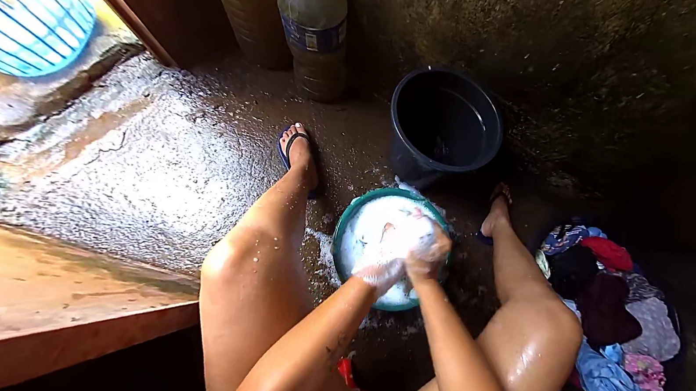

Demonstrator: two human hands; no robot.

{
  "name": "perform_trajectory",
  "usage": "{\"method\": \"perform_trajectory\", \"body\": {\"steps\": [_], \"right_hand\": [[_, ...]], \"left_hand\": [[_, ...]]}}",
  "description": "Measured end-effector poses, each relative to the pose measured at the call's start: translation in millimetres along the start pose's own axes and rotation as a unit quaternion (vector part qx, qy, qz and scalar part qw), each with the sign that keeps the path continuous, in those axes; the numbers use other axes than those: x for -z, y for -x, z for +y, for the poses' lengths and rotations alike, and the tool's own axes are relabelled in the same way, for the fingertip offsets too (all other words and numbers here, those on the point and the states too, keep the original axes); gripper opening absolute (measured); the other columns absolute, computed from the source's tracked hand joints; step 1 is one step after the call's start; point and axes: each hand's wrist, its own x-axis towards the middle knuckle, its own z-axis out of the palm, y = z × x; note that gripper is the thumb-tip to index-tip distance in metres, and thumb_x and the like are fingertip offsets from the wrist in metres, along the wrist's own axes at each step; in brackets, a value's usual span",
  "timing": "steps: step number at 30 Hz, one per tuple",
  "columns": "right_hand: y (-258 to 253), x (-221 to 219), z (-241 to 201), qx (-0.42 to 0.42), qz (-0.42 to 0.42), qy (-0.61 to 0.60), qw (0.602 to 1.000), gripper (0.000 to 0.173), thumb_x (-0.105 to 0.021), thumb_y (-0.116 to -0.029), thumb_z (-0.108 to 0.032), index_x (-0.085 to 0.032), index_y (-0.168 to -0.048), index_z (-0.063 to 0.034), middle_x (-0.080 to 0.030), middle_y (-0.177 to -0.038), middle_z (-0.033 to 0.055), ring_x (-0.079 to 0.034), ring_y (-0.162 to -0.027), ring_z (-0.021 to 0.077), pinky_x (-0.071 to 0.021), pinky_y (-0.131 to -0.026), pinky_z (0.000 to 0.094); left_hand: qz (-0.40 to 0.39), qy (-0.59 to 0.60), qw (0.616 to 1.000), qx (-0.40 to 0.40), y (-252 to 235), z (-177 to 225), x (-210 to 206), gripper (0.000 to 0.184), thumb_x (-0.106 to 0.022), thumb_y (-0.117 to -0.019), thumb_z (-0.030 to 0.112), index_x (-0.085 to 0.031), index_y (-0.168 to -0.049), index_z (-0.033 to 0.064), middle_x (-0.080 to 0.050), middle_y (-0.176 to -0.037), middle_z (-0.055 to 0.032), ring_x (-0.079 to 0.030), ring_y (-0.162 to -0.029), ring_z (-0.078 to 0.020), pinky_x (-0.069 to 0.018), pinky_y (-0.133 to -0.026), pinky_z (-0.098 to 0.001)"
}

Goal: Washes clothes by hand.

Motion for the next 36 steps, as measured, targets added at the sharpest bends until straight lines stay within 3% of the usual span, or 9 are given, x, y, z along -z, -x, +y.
{"method": "perform_trajectory", "body": {"steps": [2, 4, 7, 9, 15, 19, 22, 27, 36], "right_hand": [[-17, 6, 25, -0.041, 0.040, 0.042, 0.997, 0.022, -0.068, -0.0833, -0.009, -0.069, -0.088, 0.0120, -0.069, -0.077, 0.0151, -0.068, -0.076, 0.0132, -0.0558, -0.077, 0.0295], [-16, 10, 24, -0.060, 0.044, 0.034, 0.997, 0.022, -0.065, -0.0879, -0.010, -0.069, -0.091, 0.0116, -0.069, -0.080, 0.0138, -0.067, -0.078, 0.0114, -0.0557, -0.078, 0.0280], [15, 7, -14, -0.017, 0.031, -0.035, 0.999, 0.022, -0.066, -0.0859, -0.012, -0.070, -0.080, 0.0082, -0.072, -0.074, 0.0092, -0.071, -0.073, 0.0056, -0.0599, -0.073, 0.0220], [24, 8, -10, 0.032, 0.034, -0.025, 0.999, 0.027, -0.068, -0.0874, -0.018, -0.069, -0.080, 0.0083, -0.071, -0.073, 0.0096, -0.070, -0.073, 0.0046, -0.0591, -0.073, 0.0202], [-48, 53, 91, -0.221, -0.146, 0.215, 0.940, 0.055, -0.054, -0.1045, -0.044, -0.072, -0.083, 0.0034, -0.069, -0.084, 0.0203, -0.067, -0.087, 0.0350, -0.0510, -0.086, 0.0580], [-63, 69, 97, -0.257, -0.168, 0.197, 0.931, 0.051, -0.046, -0.1083, -0.041, -0.063, -0.126, 0.0034, -0.062, -0.128, 0.0250, -0.058, -0.123, 0.0382, -0.0441, -0.109, 0.0546], [-47, 72, 106, -0.349, -0.229, 0.228, 0.879, 0.041, -0.057, -0.1049, -0.031, -0.064, -0.125, 0.0041, -0.067, -0.120, 0.0243, -0.064, -0.116, 0.0358, -0.0478, -0.104, 0.0524], [18, 49, 138, -0.481, -0.389, 0.212, 0.757, 0.051, -0.055, -0.1059, -0.040, -0.065, -0.127, 0.0060, -0.066, -0.126, 0.0257, -0.064, -0.120, 0.0351, -0.0469, -0.107, 0.0512], [38, 29, 130, -0.492, -0.247, 0.077, 0.831, 0.027, -0.053, -0.1059, -0.014, -0.063, -0.117, 0.0095, -0.065, -0.108, 0.0222, -0.064, -0.093, 0.0249, -0.0535, -0.086, 0.0394]], "left_hand": [[-0.037, -0.332, 0.942, -0.028, -3, 19, -11, 0.034, -0.054, -0.1019, 0.010, -0.061, -0.127, -0.0112, -0.065, -0.125, -0.0269, -0.059, -0.124, -0.0344, -0.0424, -0.109, -0.0451], [-0.057, -0.417, 0.907, -0.023, -4, 22, -14, 0.037, -0.053, -0.1017, 0.009, -0.058, -0.131, -0.0133, -0.061, -0.129, -0.0326, -0.054, -0.129, -0.0437, -0.0358, -0.113, -0.0525], [0.050, -0.175, 0.983, 0.039, 7, 28, -13, 0.028, -0.044, -0.1068, 0.005, -0.056, -0.127, -0.0106, -0.061, -0.117, -0.0201, -0.057, -0.112, -0.0185, -0.0445, -0.100, -0.0275], [0.033, -0.080, 0.994, 0.073, 6, 27, -7, 0.031, -0.043, -0.1085, 0.011, -0.057, -0.128, -0.0094, -0.063, -0.115, -0.0189, -0.060, -0.105, -0.0159, -0.0488, -0.095, -0.0304], [-0.059, 0.055, 0.996, 0.039, -5, 57, 4, 0.038, -0.041, -0.1082, 0.042, -0.063, -0.095, 0.0150, -0.061, -0.073, 0.0055, -0.059, -0.065, -0.0051, -0.0534, -0.062, -0.0253], [0.062, -0.108, 0.989, 0.080, -34, 13, 65, 0.066, -0.034, -0.1053, 0.063, -0.058, -0.137, 0.0102, -0.064, -0.127, -0.0147, -0.062, -0.115, -0.0274, -0.0521, -0.095, -0.0514], [0.135, -0.342, 0.907, 0.206, -55, -23, 86, 0.055, -0.057, -0.1024, 0.044, -0.066, -0.115, -0.0090, -0.064, -0.119, -0.0323, -0.061, -0.115, -0.0456, -0.0452, -0.099, -0.0640], [0.030, -0.467, 0.842, 0.268, -56, -23, 67, 0.047, -0.061, -0.1008, 0.033, -0.062, -0.130, -0.0029, -0.059, -0.135, -0.0281, -0.055, -0.130, -0.0428, -0.0422, -0.106, -0.0626], [-0.180, -0.508, 0.825, 0.172, -54, -53, 44, 0.036, -0.059, -0.1012, 0.025, -0.067, -0.125, -0.0001, -0.060, -0.137, -0.0240, -0.052, -0.133, -0.0397, -0.0396, -0.110, -0.0586]]}}
